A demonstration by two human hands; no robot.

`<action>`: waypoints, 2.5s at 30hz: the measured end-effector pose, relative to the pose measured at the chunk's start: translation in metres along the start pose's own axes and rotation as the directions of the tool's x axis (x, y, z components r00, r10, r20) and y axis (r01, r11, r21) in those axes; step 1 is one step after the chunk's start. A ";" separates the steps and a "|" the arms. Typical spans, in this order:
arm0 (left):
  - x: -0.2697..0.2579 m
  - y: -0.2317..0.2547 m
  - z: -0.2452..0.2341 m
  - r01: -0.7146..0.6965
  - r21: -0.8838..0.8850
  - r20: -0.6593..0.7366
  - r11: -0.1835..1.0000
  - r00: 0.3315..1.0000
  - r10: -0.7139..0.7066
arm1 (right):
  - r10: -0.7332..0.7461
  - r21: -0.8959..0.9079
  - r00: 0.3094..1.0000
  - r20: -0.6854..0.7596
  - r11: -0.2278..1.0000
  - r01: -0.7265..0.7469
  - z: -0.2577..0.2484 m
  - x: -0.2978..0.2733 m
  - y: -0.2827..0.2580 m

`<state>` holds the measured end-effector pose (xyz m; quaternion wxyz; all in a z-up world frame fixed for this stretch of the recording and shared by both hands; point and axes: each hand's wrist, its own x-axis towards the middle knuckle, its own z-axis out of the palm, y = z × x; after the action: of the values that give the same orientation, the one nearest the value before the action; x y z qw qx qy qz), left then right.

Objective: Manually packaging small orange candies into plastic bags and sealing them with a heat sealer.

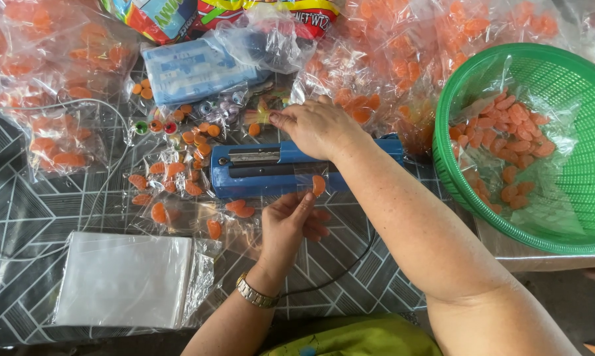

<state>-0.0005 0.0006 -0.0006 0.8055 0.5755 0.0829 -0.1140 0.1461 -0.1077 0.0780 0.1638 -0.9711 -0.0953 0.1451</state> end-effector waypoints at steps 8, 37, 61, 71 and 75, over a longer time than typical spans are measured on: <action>0.001 -0.001 -0.002 -0.008 -0.025 0.031 1.000 0.999 0.009 | 0.012 0.020 1.000 0.010 1.000 -0.012 -0.002 -0.001 -0.002; 0.002 -0.002 0.002 -0.017 0.015 -0.033 1.000 0.999 0.018 | -0.226 0.095 0.858 -0.462 0.949 0.301 -0.012 -0.036 0.001; 0.011 -0.023 -0.002 -0.134 0.008 -0.011 0.991 0.991 0.134 | -0.252 -0.445 0.913 -0.320 0.891 0.090 0.055 -0.116 0.009; 0.018 0.009 -0.006 -0.012 0.088 -0.048 0.996 0.999 0.016 | -0.288 -0.487 0.773 -0.565 0.873 -0.030 0.072 -0.122 0.052; 0.026 0.036 0.001 -0.139 0.406 -0.020 0.903 0.987 0.161 | -0.281 -0.319 0.744 -0.607 0.943 0.096 0.075 -0.124 0.058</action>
<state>0.0349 0.0089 0.0256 0.6733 0.7368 0.0343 -0.0513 0.0142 -0.1690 0.0215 0.0680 -0.9594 -0.1502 -0.2289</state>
